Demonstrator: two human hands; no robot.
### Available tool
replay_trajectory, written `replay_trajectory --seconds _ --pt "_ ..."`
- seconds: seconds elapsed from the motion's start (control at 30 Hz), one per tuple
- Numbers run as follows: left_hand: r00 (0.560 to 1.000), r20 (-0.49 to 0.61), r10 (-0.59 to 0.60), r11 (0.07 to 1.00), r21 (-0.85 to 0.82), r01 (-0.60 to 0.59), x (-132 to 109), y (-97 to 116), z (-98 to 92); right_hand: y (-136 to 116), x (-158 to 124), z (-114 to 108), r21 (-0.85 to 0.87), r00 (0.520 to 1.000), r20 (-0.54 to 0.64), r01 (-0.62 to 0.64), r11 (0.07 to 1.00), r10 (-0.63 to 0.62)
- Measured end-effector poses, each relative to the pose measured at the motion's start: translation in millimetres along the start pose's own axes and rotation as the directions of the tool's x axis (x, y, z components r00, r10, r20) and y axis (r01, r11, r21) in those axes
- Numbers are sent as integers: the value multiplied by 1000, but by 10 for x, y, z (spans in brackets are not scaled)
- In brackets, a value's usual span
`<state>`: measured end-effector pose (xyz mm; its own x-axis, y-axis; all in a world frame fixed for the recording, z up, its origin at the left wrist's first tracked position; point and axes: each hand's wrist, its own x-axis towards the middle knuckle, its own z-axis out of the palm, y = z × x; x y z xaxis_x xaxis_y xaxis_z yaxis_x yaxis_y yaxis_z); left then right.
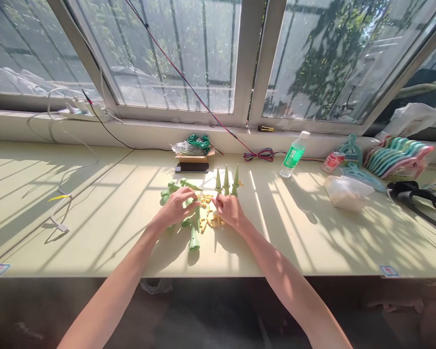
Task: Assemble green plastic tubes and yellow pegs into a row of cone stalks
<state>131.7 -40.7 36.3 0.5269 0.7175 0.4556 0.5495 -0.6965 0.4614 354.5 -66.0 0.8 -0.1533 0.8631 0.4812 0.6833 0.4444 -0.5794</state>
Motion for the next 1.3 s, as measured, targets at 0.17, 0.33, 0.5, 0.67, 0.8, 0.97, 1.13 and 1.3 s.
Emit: replay_trajectory --seconds 0.17,0.33,0.5,0.67,0.8,0.97,1.13,1.3 --pt "998 -56 -34 998 -46 32 -15 29 14 -25 -17 27 1 1000 -9 -14 1000 14" --pt "988 -139 -68 995 -78 57 -24 2 39 -19 -40 81 16 1000 -6 11 1000 -10" --pt "961 -212 -175 968 -214 129 -16 43 13 -51 -57 80 -2 1000 26 2 1000 -2" --pt "952 -177 -250 881 -450 147 -22 74 26 -71 -50 66 10 998 56 -13 1000 12" --pt "952 -144 -271 850 -500 166 -22 77 56 -91 -47 55 -7 998 67 -13 1000 14" --pt "951 -122 -284 826 -535 178 -7 104 74 -122 -59 65 -37 996 79 -45 998 48" --pt "946 -111 -303 819 -538 200 -1 126 78 -133 -74 85 -82 993 92 -61 995 68" --pt "950 -85 -302 808 -551 208 3 127 80 -141 -87 75 -138 987 143 -58 989 78"
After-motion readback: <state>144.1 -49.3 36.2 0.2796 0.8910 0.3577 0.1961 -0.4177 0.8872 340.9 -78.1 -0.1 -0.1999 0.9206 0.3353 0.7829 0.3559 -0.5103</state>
